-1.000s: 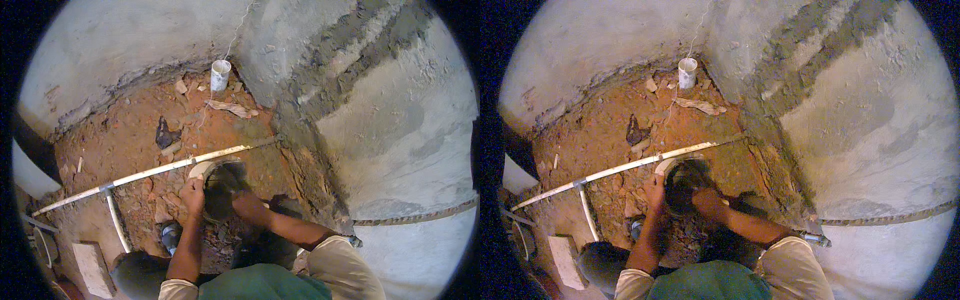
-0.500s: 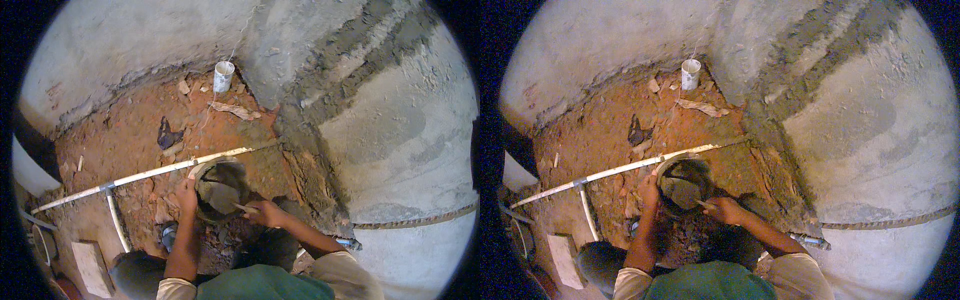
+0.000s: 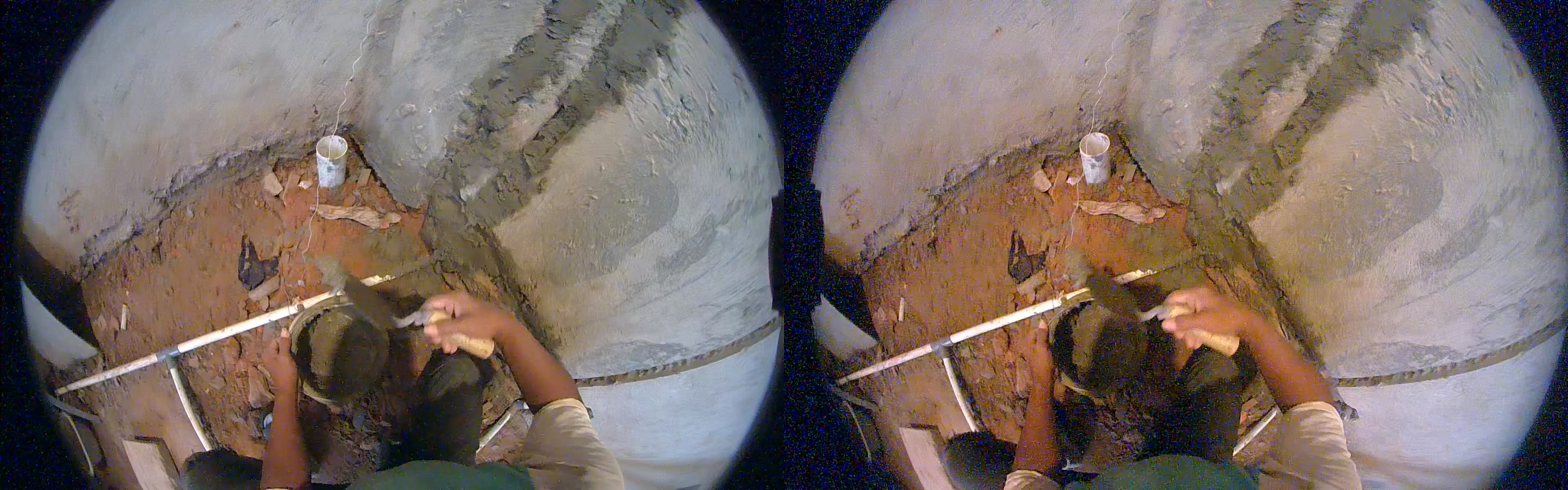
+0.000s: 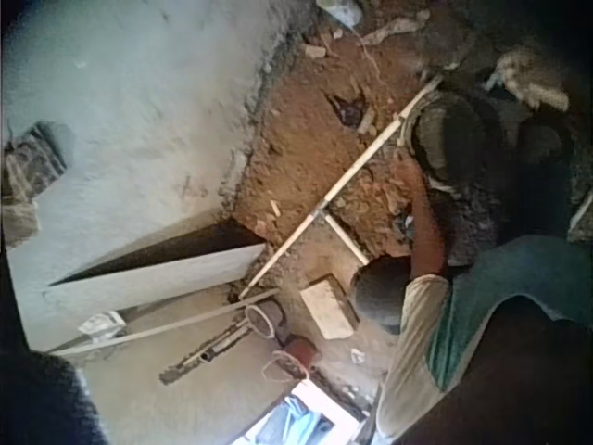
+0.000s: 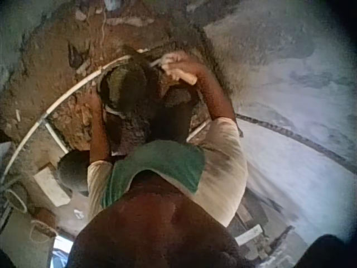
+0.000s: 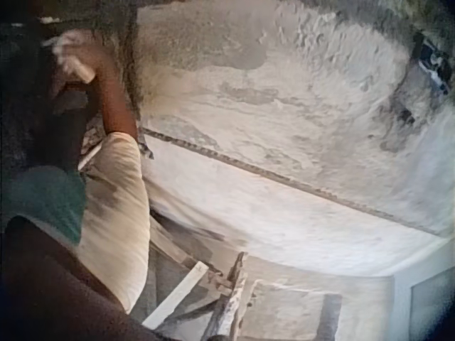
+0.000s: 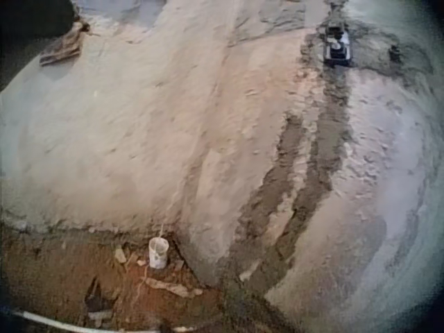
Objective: The person applies mortar to a wall using a trowel. The person scoops mortar from a bucket and spreads it onto the concrete surface in vertical strokes.
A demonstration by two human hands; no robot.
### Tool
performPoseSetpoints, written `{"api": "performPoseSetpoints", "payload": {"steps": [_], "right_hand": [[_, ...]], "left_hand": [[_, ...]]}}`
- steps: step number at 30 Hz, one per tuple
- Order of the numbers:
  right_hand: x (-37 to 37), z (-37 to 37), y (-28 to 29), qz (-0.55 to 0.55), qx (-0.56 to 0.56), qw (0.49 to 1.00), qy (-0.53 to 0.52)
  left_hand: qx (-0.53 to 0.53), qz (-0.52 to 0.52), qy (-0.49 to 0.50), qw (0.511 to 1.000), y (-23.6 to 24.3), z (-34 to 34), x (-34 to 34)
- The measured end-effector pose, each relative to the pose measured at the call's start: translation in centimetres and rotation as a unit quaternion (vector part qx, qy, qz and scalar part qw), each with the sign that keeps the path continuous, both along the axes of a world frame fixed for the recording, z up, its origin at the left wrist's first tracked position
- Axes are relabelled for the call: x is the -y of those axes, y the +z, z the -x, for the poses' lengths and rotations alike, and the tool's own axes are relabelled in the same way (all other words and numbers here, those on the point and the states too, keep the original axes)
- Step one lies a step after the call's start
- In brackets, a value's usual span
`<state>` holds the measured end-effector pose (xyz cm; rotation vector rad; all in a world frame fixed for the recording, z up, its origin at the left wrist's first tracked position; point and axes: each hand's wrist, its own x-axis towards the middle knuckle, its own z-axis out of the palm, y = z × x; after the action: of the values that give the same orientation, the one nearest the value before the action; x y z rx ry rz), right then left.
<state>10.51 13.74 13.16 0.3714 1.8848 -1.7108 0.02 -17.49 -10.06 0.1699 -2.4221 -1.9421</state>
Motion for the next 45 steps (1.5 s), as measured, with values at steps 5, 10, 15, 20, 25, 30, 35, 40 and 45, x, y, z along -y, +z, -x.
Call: {"api": "performPoseSetpoints", "payload": {"steps": [5, 10, 15, 20, 25, 30, 35, 40, 45], "right_hand": [[-9.4, 0.2, -4.6, -0.014, -0.069, 0.953, -0.294], [-6.1, -7.5, -2.6, -0.007, -0.078, 0.958, -0.275], [0.1, -12.8, -7.4, -0.063, 0.039, 0.978, -0.195], [7.0, -9.8, -9.5, -0.46, -0.156, 0.866, 0.119], [7.8, -5.3, -16.3, -0.516, -0.159, 0.816, 0.206], [10.1, -3.6, -18.7, -0.499, -0.19, 0.787, 0.31], [11.1, -1.6, -17.5, -0.426, -0.148, 0.786, 0.424], [9.0, -3.8, -16.9, -0.29, -0.148, 0.893, 0.311], [7.2, -7.5, -12.4, -0.179, -0.169, 0.955, 0.163]], "left_hand": [[-0.022, -0.024, -0.021, 0.999, 1.4, -0.1, -0.1], [0.011, -0.005, -0.011, 1.0, 2.2, 0.2, 0.4], [0.002, 0.012, -0.002, 1.0, 3.5, -0.1, -0.9], [0.04, -0.041, -0.03, 0.998, 4.0, -1.5, -1.7], [0.035, -0.051, -0.018, 0.998, 4.6, -2.7, -3.6], [-0.003, 0.003, -0.011, 1.0, 4.5, -2.9, -2.7], [-0.022, 0.018, -0.033, 0.999, 4.1, -2.5, -2.2], [0.055, -0.042, -0.005, 0.998, 3.1, -2.3, -2.2], [-0.004, -0.024, -0.028, 0.999, 2.3, -1.6, -1.1]]}}
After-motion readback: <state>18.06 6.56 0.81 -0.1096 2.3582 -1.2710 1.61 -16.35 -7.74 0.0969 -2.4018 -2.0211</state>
